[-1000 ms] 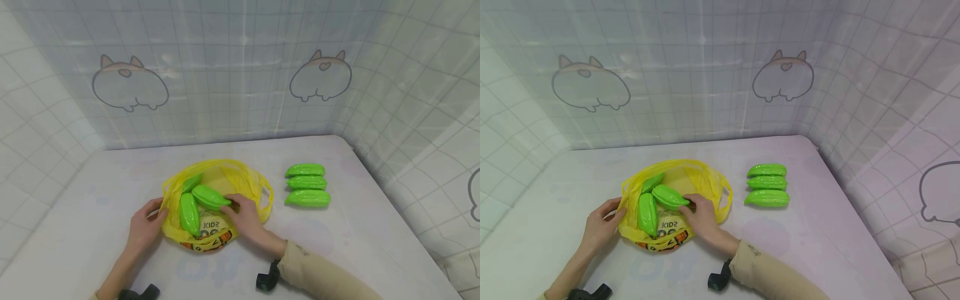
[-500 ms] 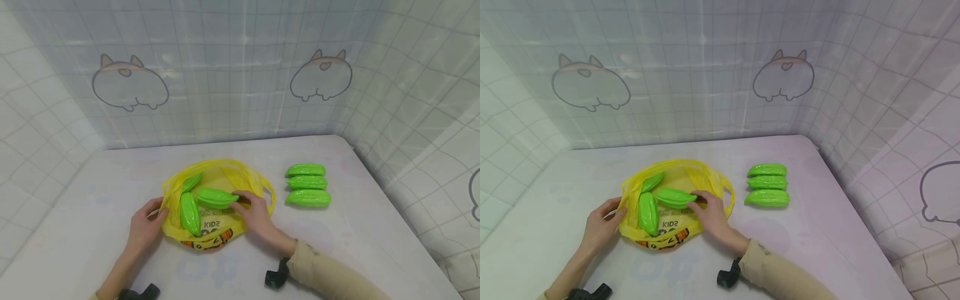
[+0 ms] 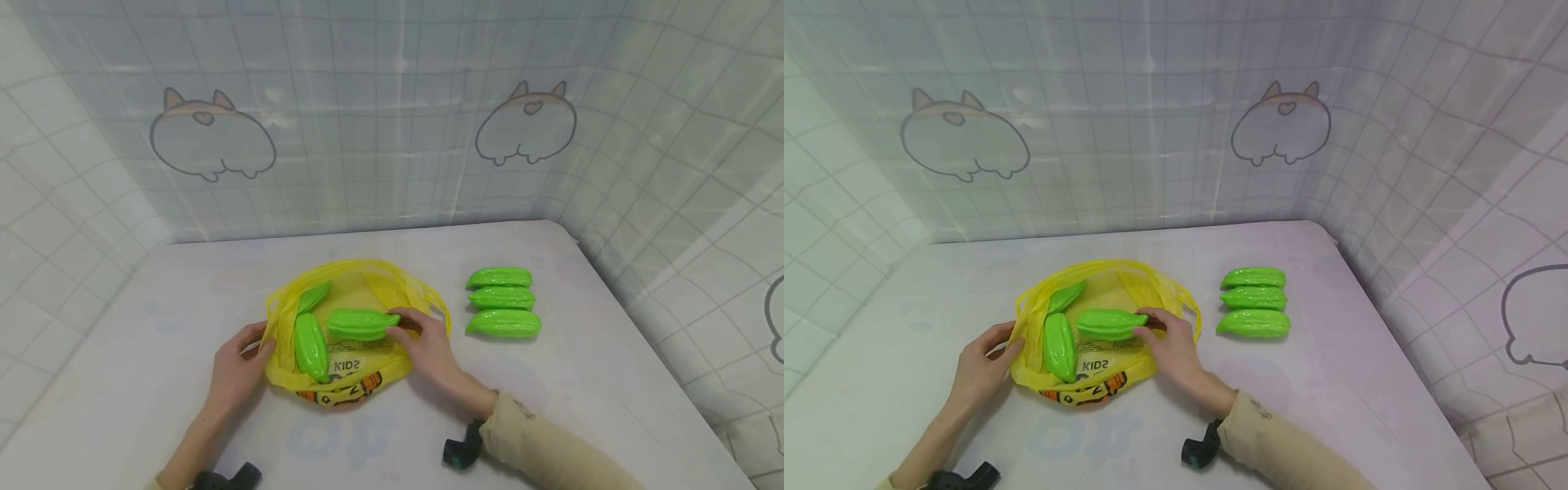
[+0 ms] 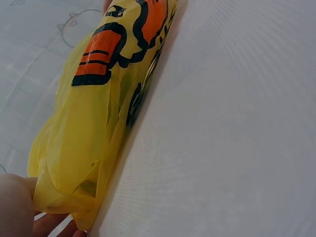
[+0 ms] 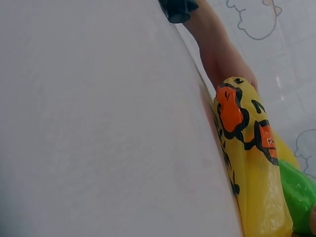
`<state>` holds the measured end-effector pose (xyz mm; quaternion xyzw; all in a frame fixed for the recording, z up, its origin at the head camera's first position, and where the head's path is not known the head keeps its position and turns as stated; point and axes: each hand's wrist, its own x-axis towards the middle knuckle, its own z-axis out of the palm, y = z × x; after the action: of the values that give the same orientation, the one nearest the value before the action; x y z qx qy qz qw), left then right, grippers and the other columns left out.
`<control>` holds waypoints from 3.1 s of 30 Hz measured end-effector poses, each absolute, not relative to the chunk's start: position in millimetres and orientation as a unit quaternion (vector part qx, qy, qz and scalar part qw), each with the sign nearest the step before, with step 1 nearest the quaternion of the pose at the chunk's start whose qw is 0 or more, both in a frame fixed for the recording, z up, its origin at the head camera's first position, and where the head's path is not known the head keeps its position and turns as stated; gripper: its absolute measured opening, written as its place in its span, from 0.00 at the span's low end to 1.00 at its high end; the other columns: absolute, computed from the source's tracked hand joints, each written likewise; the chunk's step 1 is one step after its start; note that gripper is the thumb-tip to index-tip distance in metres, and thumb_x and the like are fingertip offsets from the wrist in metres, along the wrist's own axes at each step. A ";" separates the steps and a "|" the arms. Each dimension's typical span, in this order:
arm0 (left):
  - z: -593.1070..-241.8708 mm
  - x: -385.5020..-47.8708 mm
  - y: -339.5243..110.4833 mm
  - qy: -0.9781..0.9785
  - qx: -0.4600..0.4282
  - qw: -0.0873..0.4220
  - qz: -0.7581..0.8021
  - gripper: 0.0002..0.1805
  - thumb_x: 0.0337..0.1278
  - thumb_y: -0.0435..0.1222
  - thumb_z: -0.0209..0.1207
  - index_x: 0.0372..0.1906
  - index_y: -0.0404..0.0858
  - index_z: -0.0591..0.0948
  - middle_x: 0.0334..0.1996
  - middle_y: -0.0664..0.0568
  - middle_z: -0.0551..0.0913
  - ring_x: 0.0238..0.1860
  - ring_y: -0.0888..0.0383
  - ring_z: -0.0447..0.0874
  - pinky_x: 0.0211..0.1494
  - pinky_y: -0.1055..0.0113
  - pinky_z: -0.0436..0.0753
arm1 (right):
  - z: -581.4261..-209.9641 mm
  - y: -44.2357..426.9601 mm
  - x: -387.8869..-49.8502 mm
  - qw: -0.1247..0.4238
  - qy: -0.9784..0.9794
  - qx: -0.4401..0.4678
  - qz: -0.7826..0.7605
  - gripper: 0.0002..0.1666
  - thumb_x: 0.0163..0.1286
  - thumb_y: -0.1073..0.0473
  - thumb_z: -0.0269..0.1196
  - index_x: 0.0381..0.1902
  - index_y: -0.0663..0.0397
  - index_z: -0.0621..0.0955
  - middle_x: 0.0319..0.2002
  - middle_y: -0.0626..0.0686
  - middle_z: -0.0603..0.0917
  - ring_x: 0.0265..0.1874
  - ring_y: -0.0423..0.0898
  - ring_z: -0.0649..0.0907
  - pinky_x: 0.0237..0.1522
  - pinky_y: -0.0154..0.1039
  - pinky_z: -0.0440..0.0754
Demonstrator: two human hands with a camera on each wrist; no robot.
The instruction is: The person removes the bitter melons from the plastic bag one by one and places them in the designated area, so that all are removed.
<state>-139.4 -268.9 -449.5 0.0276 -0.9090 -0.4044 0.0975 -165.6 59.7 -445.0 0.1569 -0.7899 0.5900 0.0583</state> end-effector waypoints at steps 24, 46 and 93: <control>-446.5 -139.3 -267.3 -0.906 0.029 0.094 -0.411 0.20 0.72 0.40 0.53 0.63 0.37 0.77 0.60 0.40 0.80 0.61 0.42 0.78 0.46 0.94 0.69 | -430.0 112.6 -175.5 0.046 -0.770 0.122 0.625 0.21 0.68 0.65 0.65 0.59 0.57 0.81 0.55 0.55 0.85 0.54 0.52 0.84 0.52 0.30 0.82; -442.4 -137.7 -257.1 -0.886 0.076 0.134 -0.438 0.19 0.69 0.35 0.54 0.62 0.36 0.78 0.58 0.40 0.82 0.61 0.45 0.79 0.46 0.94 0.71 | -413.2 206.7 -198.2 0.135 -0.804 0.088 0.573 0.22 0.72 0.57 0.63 0.61 0.57 0.80 0.57 0.57 0.83 0.52 0.33 0.81 0.50 0.21 0.79; -442.3 -137.5 -255.4 -0.873 0.061 0.157 -0.458 0.19 0.67 0.34 0.58 0.60 0.37 0.80 0.56 0.41 0.83 0.45 0.86 0.71 0.46 0.92 0.73 | -429.0 361.1 -224.2 0.069 -0.653 0.031 0.754 0.19 0.71 0.65 0.62 0.60 0.58 0.79 0.43 0.40 0.88 0.45 0.32 0.84 0.49 0.19 0.78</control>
<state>-137.5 -255.4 -442.3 0.0613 -0.8727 -0.4583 0.1568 -224.2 361.1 -429.0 0.0307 -0.6528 0.7537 0.0694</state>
